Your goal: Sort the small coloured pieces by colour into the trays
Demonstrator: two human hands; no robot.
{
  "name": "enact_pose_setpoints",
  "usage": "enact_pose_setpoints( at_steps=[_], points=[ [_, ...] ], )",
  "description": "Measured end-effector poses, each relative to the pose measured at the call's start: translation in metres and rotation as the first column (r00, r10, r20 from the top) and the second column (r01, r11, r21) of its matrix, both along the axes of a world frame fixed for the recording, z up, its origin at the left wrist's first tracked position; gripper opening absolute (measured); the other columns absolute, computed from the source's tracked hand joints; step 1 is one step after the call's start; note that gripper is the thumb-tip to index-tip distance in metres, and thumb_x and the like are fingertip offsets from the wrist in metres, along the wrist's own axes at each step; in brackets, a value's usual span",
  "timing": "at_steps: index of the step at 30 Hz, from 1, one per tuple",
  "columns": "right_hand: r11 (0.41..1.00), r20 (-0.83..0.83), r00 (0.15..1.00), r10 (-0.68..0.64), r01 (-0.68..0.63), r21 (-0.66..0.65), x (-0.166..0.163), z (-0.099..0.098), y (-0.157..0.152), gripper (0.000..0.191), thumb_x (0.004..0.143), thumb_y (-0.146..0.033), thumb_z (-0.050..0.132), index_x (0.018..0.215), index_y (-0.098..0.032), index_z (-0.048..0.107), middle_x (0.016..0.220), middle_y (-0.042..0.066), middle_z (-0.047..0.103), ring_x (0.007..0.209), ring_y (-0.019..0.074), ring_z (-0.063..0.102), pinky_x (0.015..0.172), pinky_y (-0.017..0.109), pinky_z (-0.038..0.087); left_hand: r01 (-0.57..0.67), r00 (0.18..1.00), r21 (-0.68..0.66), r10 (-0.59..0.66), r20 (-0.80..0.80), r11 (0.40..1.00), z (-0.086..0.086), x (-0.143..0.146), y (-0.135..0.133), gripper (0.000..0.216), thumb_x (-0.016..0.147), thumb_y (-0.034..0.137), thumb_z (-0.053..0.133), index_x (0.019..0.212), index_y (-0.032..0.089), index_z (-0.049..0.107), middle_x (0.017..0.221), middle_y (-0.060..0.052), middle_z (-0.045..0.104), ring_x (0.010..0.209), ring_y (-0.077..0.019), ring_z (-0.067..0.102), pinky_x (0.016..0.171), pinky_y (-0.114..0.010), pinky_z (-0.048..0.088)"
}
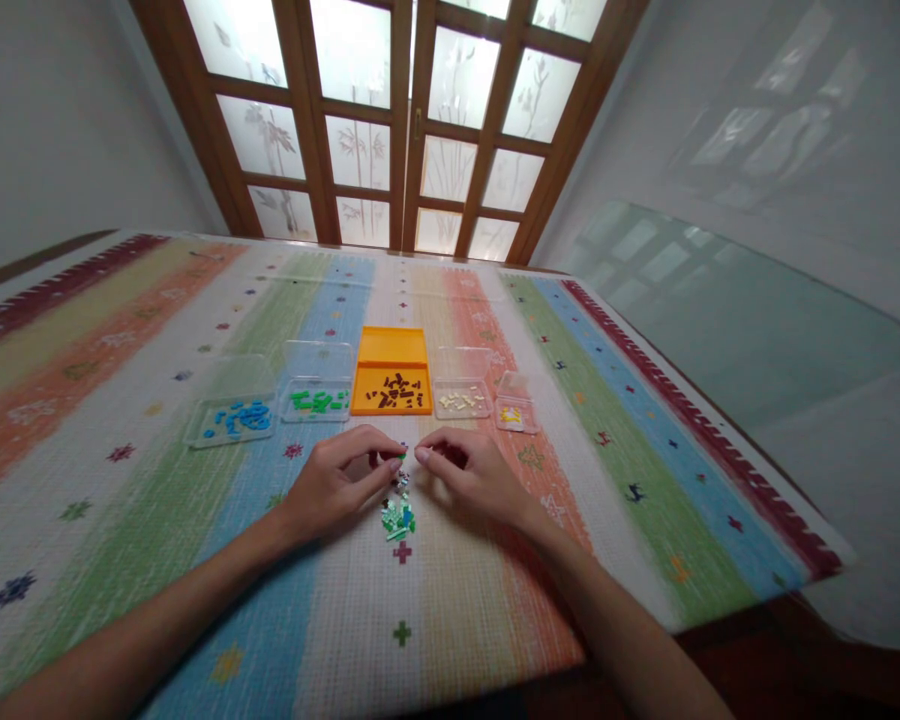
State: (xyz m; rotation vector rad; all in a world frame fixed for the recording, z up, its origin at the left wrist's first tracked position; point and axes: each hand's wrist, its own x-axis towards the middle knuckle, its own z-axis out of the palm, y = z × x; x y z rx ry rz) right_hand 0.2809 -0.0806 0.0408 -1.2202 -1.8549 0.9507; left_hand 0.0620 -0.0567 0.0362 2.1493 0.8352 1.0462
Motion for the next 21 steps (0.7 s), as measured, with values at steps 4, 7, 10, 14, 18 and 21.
enact_pose_setpoints(
  at_steps=[4,7,10,14,18,21],
  points=[
    [1.000,0.062,0.998,-0.024,0.024,0.001,0.001,0.002,0.001,0.019,0.095,-0.030,0.057,0.091,-0.016,0.070,0.074,0.001,0.068,0.065,0.0122,0.057,0.062,0.025,0.042,-0.196,0.978,0.146,0.203,-0.039,0.970,0.004,-0.022,0.020,0.013,0.092,0.028,0.061,0.096,0.021,0.071,0.089,-0.003,0.074,0.077,-0.0169,0.066,0.075,-0.031,0.054],
    [0.999,0.077,0.996,-0.033,0.033,0.000,0.001,0.002,0.001,0.018,0.095,-0.029,0.057,0.089,-0.016,0.069,0.074,0.001,0.067,0.066,0.0124,0.057,0.063,0.025,0.042,-0.354,0.917,0.221,0.384,-0.110,0.909,0.005,-0.044,0.039,0.016,0.092,0.034,0.060,0.097,0.023,0.071,0.089,-0.002,0.073,0.073,-0.0176,0.064,0.075,-0.033,0.053],
    [1.000,0.075,0.997,-0.030,0.029,0.006,0.000,0.001,0.001,0.017,0.095,-0.028,0.058,0.088,-0.016,0.069,0.073,0.001,0.067,0.065,0.0123,0.057,0.062,0.025,0.042,-0.445,0.854,0.253,0.492,-0.171,0.859,0.003,-0.063,0.055,0.020,0.091,0.037,0.058,0.097,0.024,0.072,0.089,-0.003,0.074,0.071,-0.0188,0.062,0.074,-0.034,0.053],
    [0.999,0.076,0.997,-0.029,0.027,0.028,0.000,0.000,0.001,0.017,0.094,-0.027,0.058,0.087,-0.016,0.069,0.073,0.000,0.066,0.065,0.0120,0.056,0.061,0.025,0.041,-0.448,0.839,0.260,0.503,-0.208,0.855,-0.001,-0.071,0.069,0.023,0.089,0.037,0.057,0.096,0.022,0.073,0.087,-0.005,0.074,0.067,-0.0196,0.061,0.071,-0.035,0.051],
    [0.999,0.117,0.992,-0.040,0.037,0.028,0.001,0.001,0.002,0.016,0.094,-0.026,0.058,0.087,-0.017,0.068,0.073,0.001,0.066,0.065,0.0121,0.056,0.062,0.025,0.041,-0.393,0.849,0.282,0.463,-0.253,0.875,-0.005,-0.066,0.079,0.022,0.087,0.037,0.057,0.092,0.024,0.075,0.082,-0.005,0.074,0.071,-0.0221,0.063,0.074,-0.037,0.052],
    [0.999,0.135,0.990,-0.039,0.034,0.042,0.001,0.001,0.002,0.015,0.094,-0.025,0.058,0.086,-0.017,0.068,0.074,0.001,0.067,0.066,0.0121,0.056,0.062,0.025,0.041,-0.352,0.858,0.283,0.429,-0.283,0.892,-0.008,-0.063,0.084,0.022,0.087,0.036,0.056,0.087,0.026,0.076,0.085,-0.006,0.075,0.080,-0.0255,0.066,0.080,-0.041,0.053]
  ],
)
